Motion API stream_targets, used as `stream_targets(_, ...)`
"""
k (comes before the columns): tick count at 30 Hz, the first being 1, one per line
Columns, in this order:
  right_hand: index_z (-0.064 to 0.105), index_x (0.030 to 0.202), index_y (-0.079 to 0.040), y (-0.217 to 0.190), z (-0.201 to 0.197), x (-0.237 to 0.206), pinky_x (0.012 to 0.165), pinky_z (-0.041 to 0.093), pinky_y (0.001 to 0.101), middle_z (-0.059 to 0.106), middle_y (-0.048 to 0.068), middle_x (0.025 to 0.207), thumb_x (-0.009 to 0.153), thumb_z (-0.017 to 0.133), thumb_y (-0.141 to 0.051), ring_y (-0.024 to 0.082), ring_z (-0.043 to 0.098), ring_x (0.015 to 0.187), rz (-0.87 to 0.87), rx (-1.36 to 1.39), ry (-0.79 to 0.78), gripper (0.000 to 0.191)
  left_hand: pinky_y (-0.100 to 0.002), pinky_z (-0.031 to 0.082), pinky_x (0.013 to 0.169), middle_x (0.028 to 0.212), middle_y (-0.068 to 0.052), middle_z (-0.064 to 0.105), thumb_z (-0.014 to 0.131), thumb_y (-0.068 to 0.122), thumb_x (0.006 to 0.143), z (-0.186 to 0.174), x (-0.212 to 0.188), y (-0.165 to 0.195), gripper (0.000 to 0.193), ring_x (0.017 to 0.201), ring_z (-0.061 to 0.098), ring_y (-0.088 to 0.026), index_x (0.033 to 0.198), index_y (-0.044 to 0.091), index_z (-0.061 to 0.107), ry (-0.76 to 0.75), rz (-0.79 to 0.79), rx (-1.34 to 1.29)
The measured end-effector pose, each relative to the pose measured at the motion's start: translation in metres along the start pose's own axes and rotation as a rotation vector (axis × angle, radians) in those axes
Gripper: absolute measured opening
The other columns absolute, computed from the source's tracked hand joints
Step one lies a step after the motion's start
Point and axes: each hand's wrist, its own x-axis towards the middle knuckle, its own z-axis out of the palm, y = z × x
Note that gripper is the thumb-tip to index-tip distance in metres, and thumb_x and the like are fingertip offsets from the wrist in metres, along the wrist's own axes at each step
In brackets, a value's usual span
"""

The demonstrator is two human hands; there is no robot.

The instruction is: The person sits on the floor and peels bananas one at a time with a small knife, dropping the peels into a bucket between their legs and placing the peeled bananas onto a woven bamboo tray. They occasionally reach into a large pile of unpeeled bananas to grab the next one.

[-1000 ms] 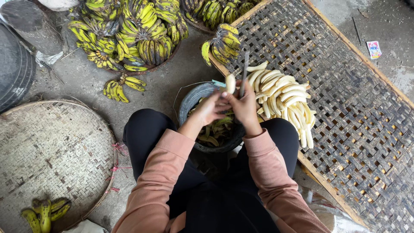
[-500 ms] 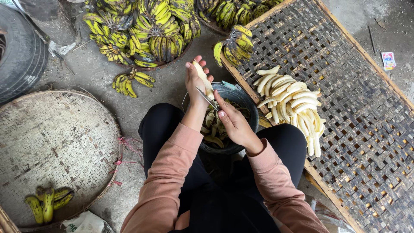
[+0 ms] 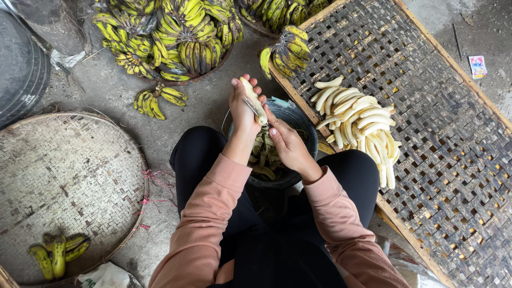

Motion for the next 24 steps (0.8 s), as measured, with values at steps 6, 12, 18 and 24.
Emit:
stream_targets(6, 0.041, 0.157, -0.004, 0.009, 0.0, 0.004, 0.118, 0.042, 0.0386, 0.052, 0.019, 0.156, 0.111, 0.046, -0.016, 0.034, 0.054, 0.143, 0.057, -0.073, 0.063, 0.048, -0.041, 0.055, 0.088, 0.092, -0.005, 0.056, 0.046, 0.033, 0.108, -0.002, -0.011, -0.007, 0.026, 0.089, 0.064, -0.021, 0.109, 0.007, 0.051, -0.035, -0.228, -0.087)
stream_targets(12, 0.044, 0.156, -0.01, 0.007, 0.001, 0.008, 0.107, 0.048, 0.0397, 0.058, 0.022, 0.143, 0.111, 0.047, -0.015, 0.039, 0.061, 0.128, 0.07, -0.168, 0.114, 0.046, -0.042, 0.05, 0.106, 0.105, -0.017, 0.063, 0.045, 0.022, 0.108, -0.005, -0.018, -0.014, 0.026, 0.117, 0.067, -0.034, 0.114, -0.002, 0.053, 0.012, -0.228, -0.05)
stream_targets(18, 0.041, 0.158, -0.025, 0.003, 0.004, 0.014, 0.08, 0.054, 0.0452, 0.066, 0.017, 0.11, 0.107, 0.048, -0.021, 0.039, 0.068, 0.094, 0.303, -0.395, 0.134, 0.052, -0.041, 0.041, 0.116, 0.14, -0.028, 0.058, 0.039, 0.035, 0.112, -0.01, -0.02, -0.028, 0.043, 0.137, 0.052, -0.032, 0.128, -0.002, 0.051, -0.077, -0.169, -0.033)
stream_targets(24, 0.045, 0.156, -0.027, -0.012, -0.015, 0.012, 0.068, 0.053, 0.0422, 0.062, 0.01, 0.095, 0.1, 0.062, -0.024, 0.031, 0.067, 0.083, 0.272, -1.021, 0.264, 0.058, -0.045, 0.036, 0.123, 0.16, -0.017, 0.046, 0.034, 0.055, 0.111, 0.001, -0.019, -0.031, 0.07, 0.151, 0.04, -0.028, 0.154, 0.0, 0.042, -0.573, -0.304, -0.262)
